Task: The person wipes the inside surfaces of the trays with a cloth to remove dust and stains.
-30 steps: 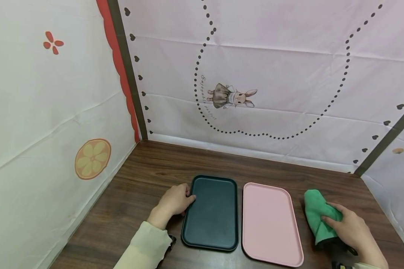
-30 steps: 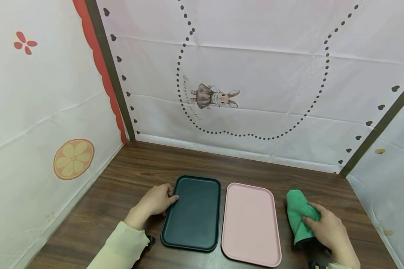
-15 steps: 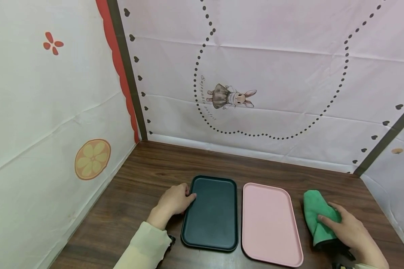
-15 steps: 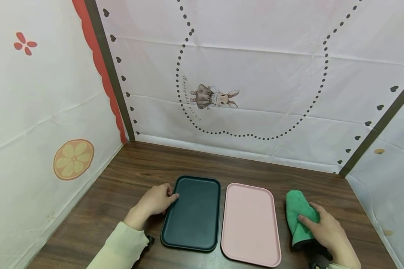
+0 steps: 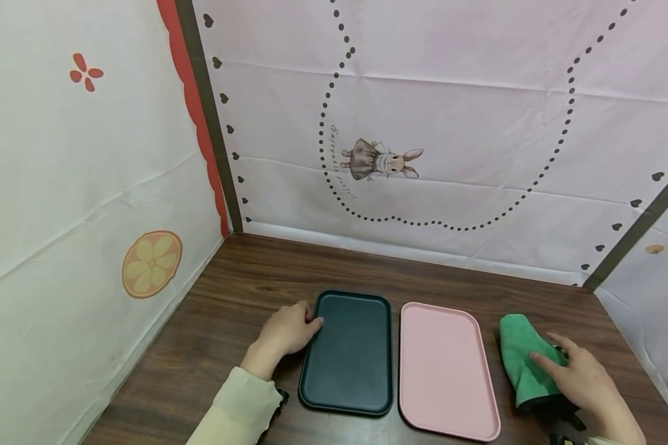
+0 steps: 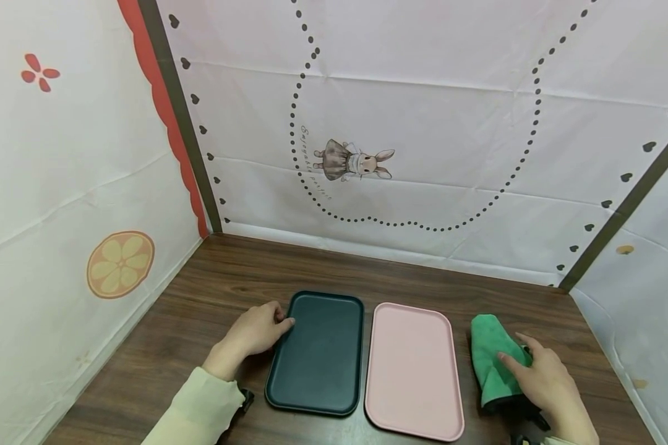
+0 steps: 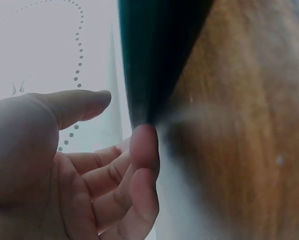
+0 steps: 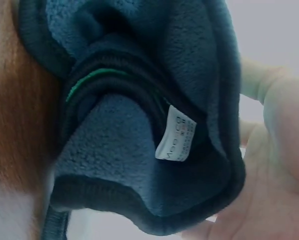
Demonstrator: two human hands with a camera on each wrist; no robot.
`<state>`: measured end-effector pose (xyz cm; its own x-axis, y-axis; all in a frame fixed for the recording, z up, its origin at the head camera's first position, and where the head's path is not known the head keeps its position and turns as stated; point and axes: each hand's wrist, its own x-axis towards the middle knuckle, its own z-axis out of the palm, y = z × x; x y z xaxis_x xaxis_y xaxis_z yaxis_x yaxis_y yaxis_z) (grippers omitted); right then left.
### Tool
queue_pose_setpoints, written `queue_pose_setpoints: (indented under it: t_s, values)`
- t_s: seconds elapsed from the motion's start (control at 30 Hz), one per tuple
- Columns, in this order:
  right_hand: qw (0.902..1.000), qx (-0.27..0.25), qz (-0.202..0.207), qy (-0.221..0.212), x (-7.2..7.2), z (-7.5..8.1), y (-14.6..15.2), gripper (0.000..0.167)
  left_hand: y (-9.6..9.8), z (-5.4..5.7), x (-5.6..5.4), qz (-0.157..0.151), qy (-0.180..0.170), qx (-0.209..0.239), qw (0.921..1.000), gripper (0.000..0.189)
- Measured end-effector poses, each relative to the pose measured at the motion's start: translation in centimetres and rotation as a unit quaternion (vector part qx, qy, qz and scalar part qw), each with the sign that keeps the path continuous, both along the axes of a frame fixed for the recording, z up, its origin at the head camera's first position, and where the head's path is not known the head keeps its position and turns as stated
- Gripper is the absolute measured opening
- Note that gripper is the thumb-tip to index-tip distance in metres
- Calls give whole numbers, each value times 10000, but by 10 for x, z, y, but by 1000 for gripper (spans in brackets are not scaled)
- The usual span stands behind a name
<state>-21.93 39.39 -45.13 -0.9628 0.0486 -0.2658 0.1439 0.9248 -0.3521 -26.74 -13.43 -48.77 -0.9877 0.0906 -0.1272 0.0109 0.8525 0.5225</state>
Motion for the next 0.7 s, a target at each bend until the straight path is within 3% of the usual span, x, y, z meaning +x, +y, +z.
queue_pose_setpoints:
  t_s: [0.23, 0.33, 0.43, 0.57, 0.7]
  values:
    - [9987, -71, -308, 397, 9, 8, -4, 91, 3, 13, 2, 50, 285, 3, 9996, 32]
    - [9951, -94, -449, 872, 13, 11, -16, 86, 7, 18, 5, 65, 496, 59, 9987, 37]
    - [9859, -144, -422, 1614, 15, 12, -34, 76, 13, 26, 8, 90, 786, 95, 9968, 44]
    - [9664, -271, -180, 2551, 15, 13, -63, 64, 20, 36, 9, 50, 1130, 28, 9936, 51]
    - [9531, -508, 129, 2981, 13, 15, -89, 60, 26, 43, 9, -36, 1377, 36, 9905, 57]
